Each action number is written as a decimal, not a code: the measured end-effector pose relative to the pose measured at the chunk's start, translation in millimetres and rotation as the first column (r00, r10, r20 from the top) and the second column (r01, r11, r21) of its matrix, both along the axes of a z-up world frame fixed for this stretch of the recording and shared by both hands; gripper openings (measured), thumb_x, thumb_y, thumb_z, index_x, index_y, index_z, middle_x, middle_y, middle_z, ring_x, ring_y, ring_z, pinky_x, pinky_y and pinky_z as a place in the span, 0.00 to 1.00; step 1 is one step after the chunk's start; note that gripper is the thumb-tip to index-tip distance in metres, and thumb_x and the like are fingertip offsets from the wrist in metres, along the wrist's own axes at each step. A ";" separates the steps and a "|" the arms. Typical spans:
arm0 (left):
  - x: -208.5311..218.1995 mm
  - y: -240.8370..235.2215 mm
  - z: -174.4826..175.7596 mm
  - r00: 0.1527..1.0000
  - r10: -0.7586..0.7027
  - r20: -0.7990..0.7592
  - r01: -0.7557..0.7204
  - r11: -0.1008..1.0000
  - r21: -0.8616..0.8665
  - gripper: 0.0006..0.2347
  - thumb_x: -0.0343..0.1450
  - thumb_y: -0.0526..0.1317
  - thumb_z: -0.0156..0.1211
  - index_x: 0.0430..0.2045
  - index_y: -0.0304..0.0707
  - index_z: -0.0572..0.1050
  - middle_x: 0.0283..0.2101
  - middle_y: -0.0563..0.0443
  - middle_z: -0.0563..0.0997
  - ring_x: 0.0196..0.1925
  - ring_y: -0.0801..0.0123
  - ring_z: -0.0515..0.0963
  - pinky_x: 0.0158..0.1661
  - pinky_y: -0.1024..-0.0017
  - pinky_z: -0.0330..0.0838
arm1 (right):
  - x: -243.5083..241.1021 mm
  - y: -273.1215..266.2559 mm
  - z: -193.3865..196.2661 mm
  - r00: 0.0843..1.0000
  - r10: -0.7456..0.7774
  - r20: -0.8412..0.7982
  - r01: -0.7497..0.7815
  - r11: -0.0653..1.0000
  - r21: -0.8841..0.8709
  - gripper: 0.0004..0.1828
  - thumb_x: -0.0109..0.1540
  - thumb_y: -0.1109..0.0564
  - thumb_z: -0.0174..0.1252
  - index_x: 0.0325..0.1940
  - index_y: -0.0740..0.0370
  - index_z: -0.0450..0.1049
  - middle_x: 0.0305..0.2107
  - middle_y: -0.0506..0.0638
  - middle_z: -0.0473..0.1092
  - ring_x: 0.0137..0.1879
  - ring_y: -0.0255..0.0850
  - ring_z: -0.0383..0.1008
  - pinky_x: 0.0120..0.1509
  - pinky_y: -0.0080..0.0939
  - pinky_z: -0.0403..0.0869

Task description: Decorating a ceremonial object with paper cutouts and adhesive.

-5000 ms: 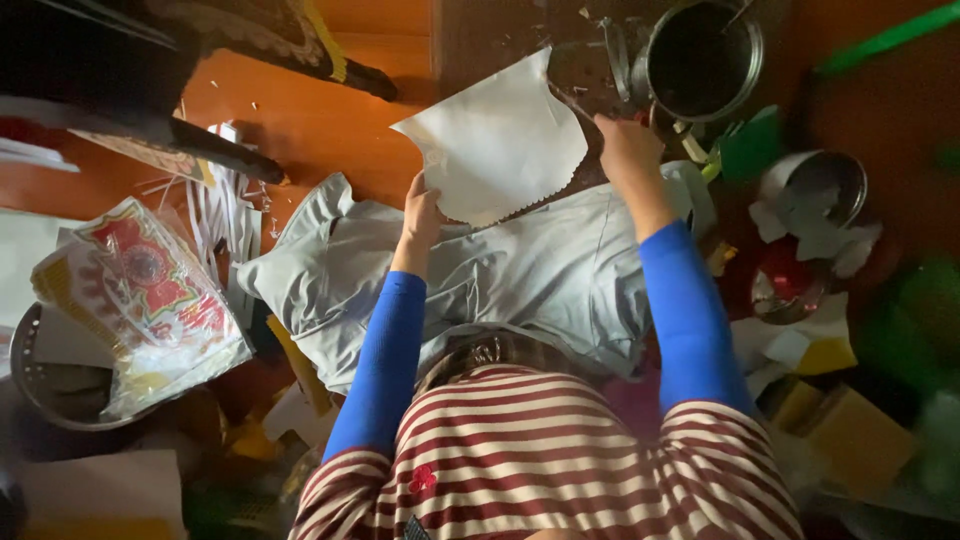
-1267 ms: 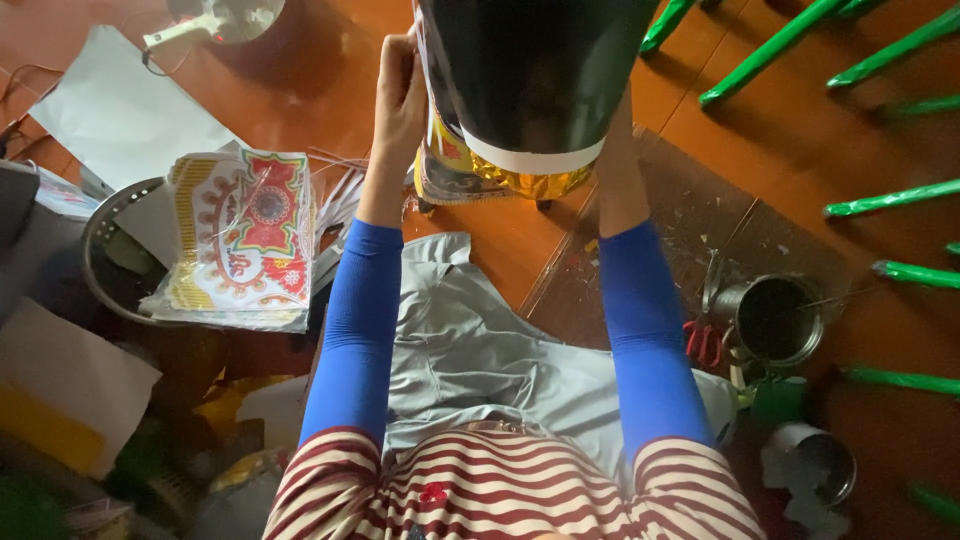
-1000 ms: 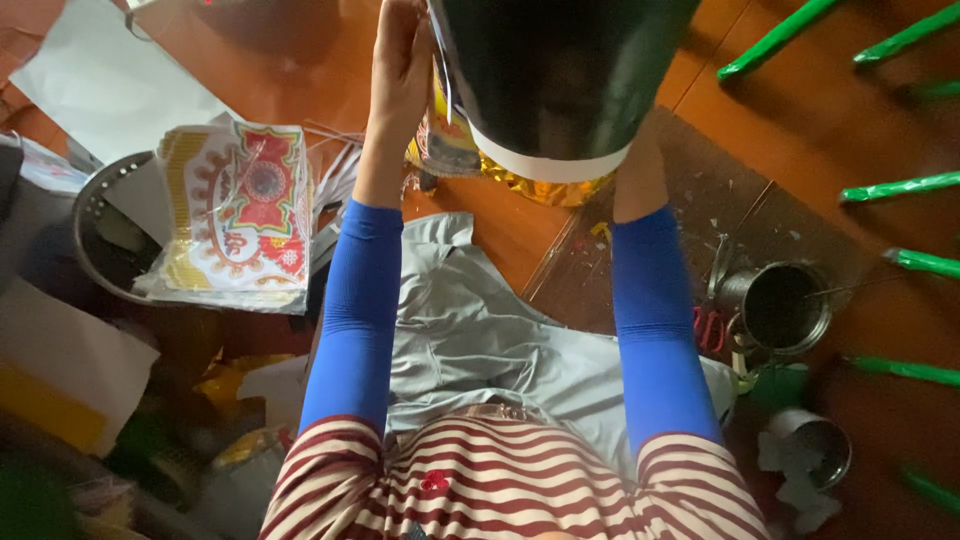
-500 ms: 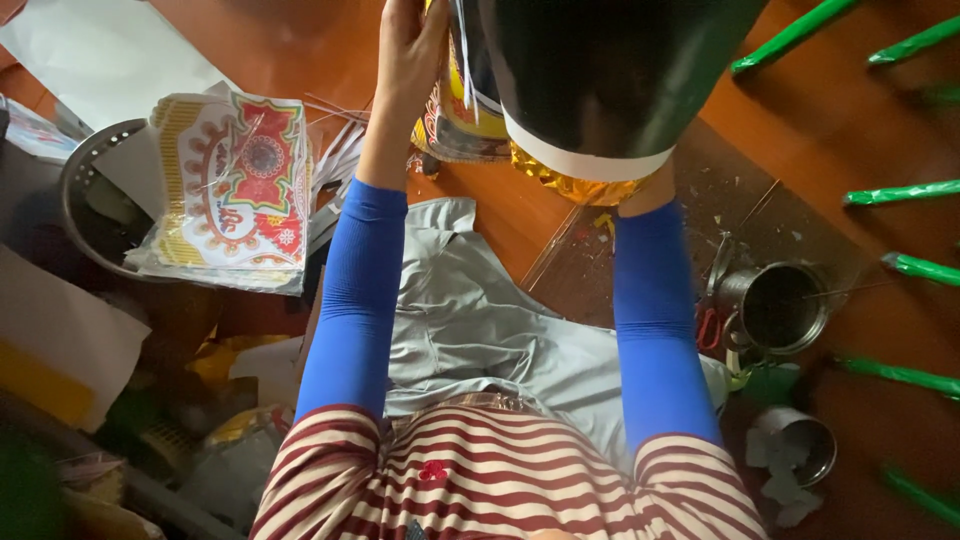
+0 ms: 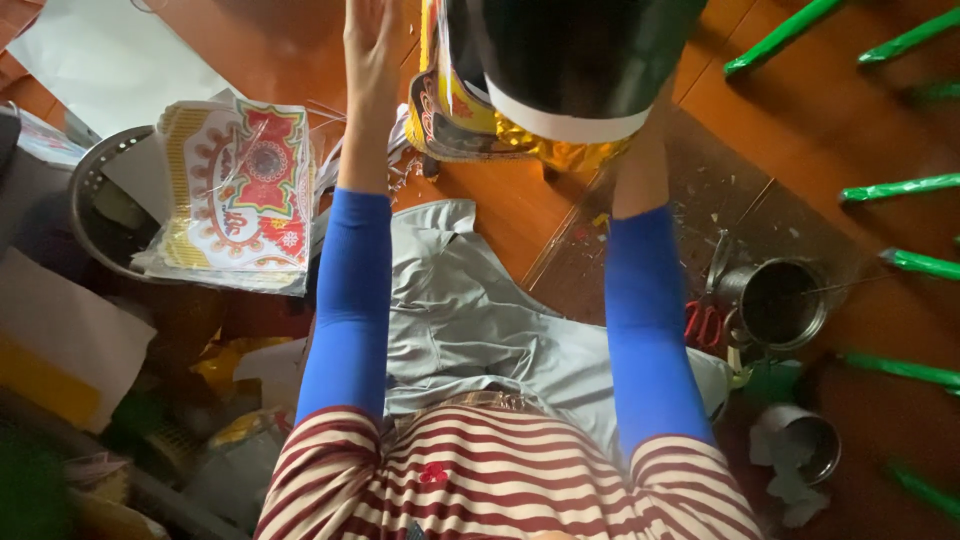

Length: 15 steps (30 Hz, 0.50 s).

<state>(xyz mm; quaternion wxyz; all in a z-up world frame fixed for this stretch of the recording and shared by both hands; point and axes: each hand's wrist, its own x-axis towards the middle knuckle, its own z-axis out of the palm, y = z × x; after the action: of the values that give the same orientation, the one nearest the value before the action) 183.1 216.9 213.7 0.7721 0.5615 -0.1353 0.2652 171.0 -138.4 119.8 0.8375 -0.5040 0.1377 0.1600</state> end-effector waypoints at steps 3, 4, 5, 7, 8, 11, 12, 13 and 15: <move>-34.5 17.6 -49.6 0.994 0.079 -0.075 -0.067 0.986 0.150 0.08 0.83 0.37 0.52 0.54 0.36 0.74 0.52 0.48 0.80 0.54 0.69 0.77 0.59 0.68 0.72 | -3.2 1.1 -9.0 0.999 0.001 -0.032 0.001 0.998 0.059 0.18 0.73 0.47 0.52 0.56 0.63 0.68 0.38 0.52 0.72 0.37 0.39 0.73 0.36 0.37 0.74; -45.5 19.8 -73.8 0.917 0.130 -0.378 -0.106 0.991 0.086 0.09 0.80 0.39 0.55 0.52 0.36 0.74 0.46 0.50 0.79 0.46 0.72 0.75 0.49 0.71 0.71 | -5.3 2.6 -10.4 0.999 0.002 -0.045 0.002 0.997 0.078 0.17 0.73 0.47 0.52 0.56 0.63 0.69 0.37 0.52 0.72 0.36 0.39 0.73 0.35 0.37 0.73; -56.5 21.9 -98.1 0.750 0.140 -0.647 -0.154 0.987 0.034 0.10 0.77 0.41 0.57 0.49 0.37 0.74 0.41 0.52 0.78 0.39 0.74 0.73 0.40 0.73 0.70 | -7.4 4.4 -11.7 0.998 0.002 -0.057 0.003 0.995 0.097 0.17 0.73 0.47 0.53 0.55 0.63 0.69 0.37 0.52 0.72 0.36 0.39 0.73 0.34 0.37 0.73; -71.2 15.2 -115.1 0.702 0.023 -0.712 -0.120 0.989 -0.086 0.10 0.77 0.42 0.57 0.49 0.38 0.73 0.38 0.52 0.78 0.36 0.76 0.75 0.36 0.76 0.71 | -5.7 5.5 -13.5 0.997 0.001 -0.074 0.009 0.991 0.134 0.17 0.73 0.47 0.54 0.54 0.63 0.69 0.36 0.52 0.72 0.34 0.39 0.73 0.33 0.36 0.73; -78.4 11.9 -123.4 0.642 -0.101 -0.760 -0.092 0.974 -0.207 0.10 0.77 0.43 0.56 0.48 0.39 0.73 0.36 0.52 0.79 0.33 0.77 0.76 0.32 0.78 0.71 | -5.1 6.4 -14.2 0.997 0.001 -0.084 0.012 0.988 0.153 0.17 0.73 0.47 0.54 0.54 0.63 0.69 0.35 0.52 0.72 0.34 0.39 0.73 0.32 0.36 0.73; -77.7 7.5 -137.3 0.674 -0.393 -0.625 0.023 0.858 -0.514 0.10 0.78 0.42 0.55 0.47 0.35 0.74 0.32 0.51 0.81 0.24 0.77 0.75 0.24 0.81 0.68 | 11.0 -14.3 -87.4 0.993 -0.004 -0.121 0.030 0.978 0.208 0.17 0.73 0.47 0.55 0.53 0.63 0.70 0.33 0.52 0.72 0.32 0.39 0.72 0.29 0.36 0.73; -77.1 5.2 -146.2 0.675 -0.393 -0.624 0.023 0.857 -0.515 0.10 0.78 0.42 0.55 0.47 0.35 0.74 0.32 0.51 0.81 0.24 0.77 0.75 0.24 0.81 0.68 | 2.6 -7.2 -69.8 0.993 -0.004 -0.120 0.029 0.978 0.207 0.17 0.73 0.47 0.55 0.53 0.63 0.70 0.33 0.52 0.72 0.32 0.39 0.72 0.29 0.36 0.73; -76.2 3.0 -154.8 0.686 -0.450 -0.572 0.053 0.815 -0.578 0.10 0.78 0.42 0.56 0.47 0.34 0.74 0.33 0.51 0.81 0.24 0.77 0.75 0.23 0.81 0.68 | -5.6 0.0 -52.1 0.993 0.003 -0.120 0.027 0.969 0.244 0.14 0.71 0.49 0.56 0.53 0.62 0.70 0.33 0.51 0.73 0.33 0.38 0.73 0.29 0.35 0.73; -74.8 -0.5 -163.9 0.698 -0.502 -0.512 0.087 0.768 -0.634 0.10 0.79 0.41 0.56 0.47 0.33 0.75 0.33 0.52 0.81 0.23 0.78 0.75 0.23 0.82 0.67 | -17.9 14.8 -17.3 0.993 0.011 -0.113 0.021 0.959 0.283 0.12 0.70 0.51 0.57 0.52 0.61 0.71 0.32 0.50 0.73 0.33 0.36 0.74 0.29 0.35 0.74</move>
<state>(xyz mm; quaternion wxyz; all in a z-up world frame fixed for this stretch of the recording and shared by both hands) 108.3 216.4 49.8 0.9318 0.3318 0.1361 -0.0555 153.0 -123.6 102.5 0.8923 -0.3685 0.1621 0.2044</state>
